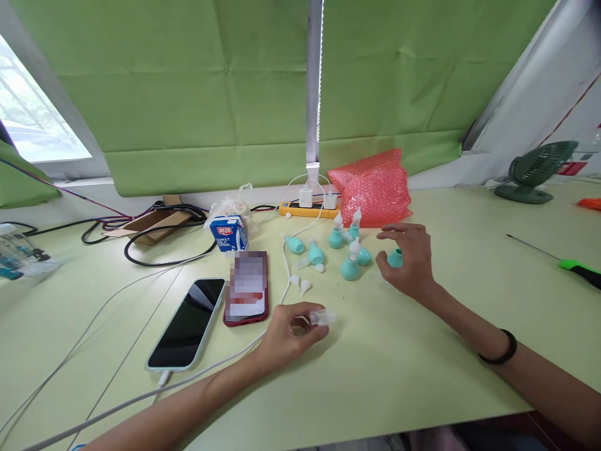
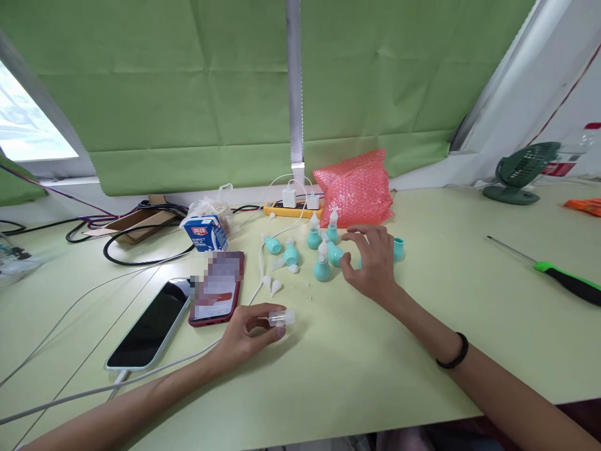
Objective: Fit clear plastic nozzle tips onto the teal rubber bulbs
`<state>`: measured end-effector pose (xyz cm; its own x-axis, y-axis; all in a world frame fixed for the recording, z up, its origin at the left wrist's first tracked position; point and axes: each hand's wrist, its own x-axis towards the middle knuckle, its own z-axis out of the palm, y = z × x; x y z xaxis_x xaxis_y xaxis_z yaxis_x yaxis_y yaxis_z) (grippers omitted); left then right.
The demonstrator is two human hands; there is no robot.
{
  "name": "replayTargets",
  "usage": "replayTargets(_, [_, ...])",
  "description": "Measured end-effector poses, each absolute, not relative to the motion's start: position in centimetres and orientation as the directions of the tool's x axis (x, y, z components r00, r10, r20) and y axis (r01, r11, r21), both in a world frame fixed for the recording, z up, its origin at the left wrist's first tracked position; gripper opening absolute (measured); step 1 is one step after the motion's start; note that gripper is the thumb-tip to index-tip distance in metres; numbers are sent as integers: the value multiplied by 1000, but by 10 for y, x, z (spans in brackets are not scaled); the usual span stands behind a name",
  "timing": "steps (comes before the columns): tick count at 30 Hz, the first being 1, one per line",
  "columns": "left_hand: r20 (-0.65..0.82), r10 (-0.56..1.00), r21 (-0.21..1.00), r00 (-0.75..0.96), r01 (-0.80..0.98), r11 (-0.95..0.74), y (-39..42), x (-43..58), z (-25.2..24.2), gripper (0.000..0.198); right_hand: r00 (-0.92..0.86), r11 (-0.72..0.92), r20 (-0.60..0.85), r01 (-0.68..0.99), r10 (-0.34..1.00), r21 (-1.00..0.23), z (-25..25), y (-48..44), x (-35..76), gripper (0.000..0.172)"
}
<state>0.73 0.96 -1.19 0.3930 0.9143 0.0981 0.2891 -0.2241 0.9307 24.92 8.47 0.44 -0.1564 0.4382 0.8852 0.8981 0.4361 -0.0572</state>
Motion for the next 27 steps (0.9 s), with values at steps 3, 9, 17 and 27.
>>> replayTargets(3, [92, 928, 945, 361, 261, -195, 10, 7, -12, 32, -226, 264, 697, 963, 681, 54, -3, 95, 253, 28])
replayTargets(9, [81, 930, 955, 359, 240, -176, 12, 7, -14, 28, -160, 70, 501, 979, 850, 194, -5, 98, 264, 44])
replayTargets(17, [134, 966, 938, 222, 287, -196, 14, 9, -19, 31, -171, 121, 284, 975, 943, 186, -3, 97, 275, 40])
replayTargets(27, [115, 961, 961, 252, 216, -172, 11, 8, -14, 29, -103, 674, 963, 732, 251, -97, 19, 65, 247, 43])
